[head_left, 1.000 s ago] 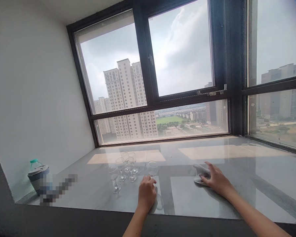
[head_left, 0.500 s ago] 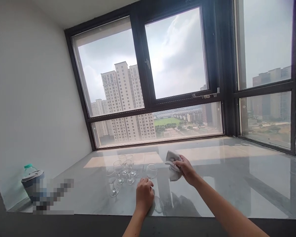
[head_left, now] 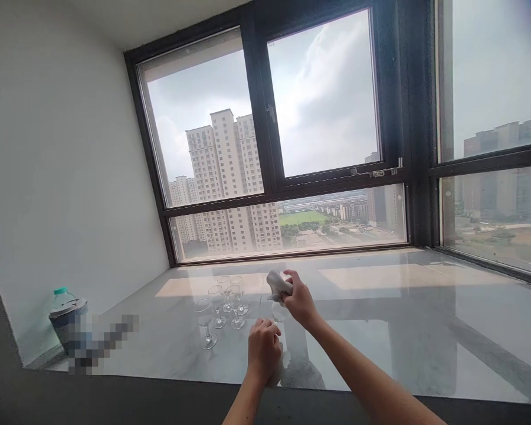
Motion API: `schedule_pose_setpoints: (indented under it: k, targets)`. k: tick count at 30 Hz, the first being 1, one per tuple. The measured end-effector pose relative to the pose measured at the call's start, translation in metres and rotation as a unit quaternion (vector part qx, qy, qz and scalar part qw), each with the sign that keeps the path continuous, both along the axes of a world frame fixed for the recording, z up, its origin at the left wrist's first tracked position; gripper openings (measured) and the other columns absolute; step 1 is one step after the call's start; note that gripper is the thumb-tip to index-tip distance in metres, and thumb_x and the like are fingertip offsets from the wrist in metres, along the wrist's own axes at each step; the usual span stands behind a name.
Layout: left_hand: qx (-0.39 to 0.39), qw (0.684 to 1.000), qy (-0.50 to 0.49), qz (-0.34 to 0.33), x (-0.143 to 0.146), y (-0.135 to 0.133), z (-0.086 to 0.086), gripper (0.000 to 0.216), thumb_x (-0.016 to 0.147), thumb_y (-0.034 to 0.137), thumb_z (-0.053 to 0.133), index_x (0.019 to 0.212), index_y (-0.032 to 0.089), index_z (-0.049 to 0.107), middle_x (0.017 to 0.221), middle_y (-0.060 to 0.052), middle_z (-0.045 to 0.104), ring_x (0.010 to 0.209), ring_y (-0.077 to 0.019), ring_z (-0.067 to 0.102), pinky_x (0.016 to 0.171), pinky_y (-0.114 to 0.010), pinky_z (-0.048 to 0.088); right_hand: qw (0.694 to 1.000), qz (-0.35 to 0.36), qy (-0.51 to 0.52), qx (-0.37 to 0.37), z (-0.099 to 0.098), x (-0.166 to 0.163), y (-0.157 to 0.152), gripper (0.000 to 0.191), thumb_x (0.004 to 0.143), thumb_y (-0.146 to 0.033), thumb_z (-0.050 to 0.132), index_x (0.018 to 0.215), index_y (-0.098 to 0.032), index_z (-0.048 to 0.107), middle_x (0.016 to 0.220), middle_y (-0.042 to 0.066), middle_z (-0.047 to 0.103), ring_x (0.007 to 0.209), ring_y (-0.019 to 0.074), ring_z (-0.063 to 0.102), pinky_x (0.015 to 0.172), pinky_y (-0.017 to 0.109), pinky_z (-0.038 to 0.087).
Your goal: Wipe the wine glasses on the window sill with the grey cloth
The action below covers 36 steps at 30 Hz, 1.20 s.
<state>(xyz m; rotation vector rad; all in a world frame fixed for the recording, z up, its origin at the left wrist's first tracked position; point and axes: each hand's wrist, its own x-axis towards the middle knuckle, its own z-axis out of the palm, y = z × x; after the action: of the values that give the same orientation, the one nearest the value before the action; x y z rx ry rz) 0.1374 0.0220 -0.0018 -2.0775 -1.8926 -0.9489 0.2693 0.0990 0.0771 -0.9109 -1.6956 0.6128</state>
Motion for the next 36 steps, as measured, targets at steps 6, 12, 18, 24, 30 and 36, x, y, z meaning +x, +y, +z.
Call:
schedule_pose_setpoints:
  k: [6,12,18,24,30,36]
  targets:
    - [0.002,1.0,-0.03,-0.009,-0.001,0.004,-0.002,0.037,0.072,-0.006,0.04,0.075,0.019,0.068,0.081,-0.005,0.064,0.088,-0.0202,0.054,0.08,-0.032,0.042,0.982,-0.061,-0.174,0.046,0.004,0.013,-0.003,0.064,0.066,-0.001,0.05,0.125,-0.023,0.043,0.095,0.003,0.06,0.087,0.0184,0.055,0.069,0.024,0.034]
    - [-0.002,0.997,-0.07,-0.023,-0.004,0.007,-0.008,0.039,0.069,-0.009,0.037,0.074,0.018,0.066,0.083,-0.005,0.064,0.091,-0.0191,0.055,0.079,-0.029,0.042,0.931,-0.074,-0.353,0.05,0.021,0.028,-0.008,0.084,0.068,-0.003,0.052,0.146,-0.02,0.023,0.097,0.007,0.061,0.083,0.0204,0.058,0.066,0.026,0.033]
    - [-0.01,0.997,-0.078,-0.025,-0.003,0.005,-0.005,0.044,0.068,-0.009,0.033,0.076,0.018,0.067,0.086,-0.005,0.063,0.095,-0.0194,0.054,0.081,-0.03,0.043,0.909,-0.067,-0.398,0.1,0.03,0.041,-0.013,0.083,0.073,-0.006,0.056,0.148,-0.023,0.023,0.105,0.011,0.061,0.097,0.0256,0.056,0.075,0.03,0.037]
    - [-0.007,0.997,-0.077,-0.017,-0.002,0.005,-0.003,0.045,0.071,-0.01,0.035,0.084,0.017,0.069,0.089,-0.006,0.063,0.095,-0.0201,0.054,0.082,-0.031,0.043,0.886,-0.076,-0.437,0.135,0.033,0.047,-0.012,0.076,0.074,-0.008,0.057,0.144,-0.022,0.032,0.099,0.01,0.06,0.089,0.0229,0.057,0.077,0.029,0.037]
    - [0.013,0.996,-0.075,-0.035,-0.001,0.003,-0.001,0.044,0.073,-0.009,0.035,0.083,0.018,0.069,0.086,-0.006,0.063,0.092,-0.0206,0.053,0.08,-0.033,0.045,0.877,-0.073,-0.458,0.129,0.025,0.042,-0.008,0.078,0.069,-0.004,0.055,0.144,-0.016,0.035,0.095,0.012,0.06,0.085,0.0246,0.058,0.074,0.031,0.039]
    - [0.026,0.995,-0.08,-0.057,-0.002,0.002,-0.001,0.045,0.073,-0.009,0.035,0.08,0.018,0.07,0.085,-0.006,0.064,0.093,-0.0209,0.054,0.08,-0.033,0.047,0.952,0.005,-0.299,0.071,0.017,0.036,-0.001,0.088,0.067,-0.003,0.05,0.149,-0.018,0.021,0.124,0.016,0.054,0.108,0.0237,0.055,0.085,0.032,0.043]
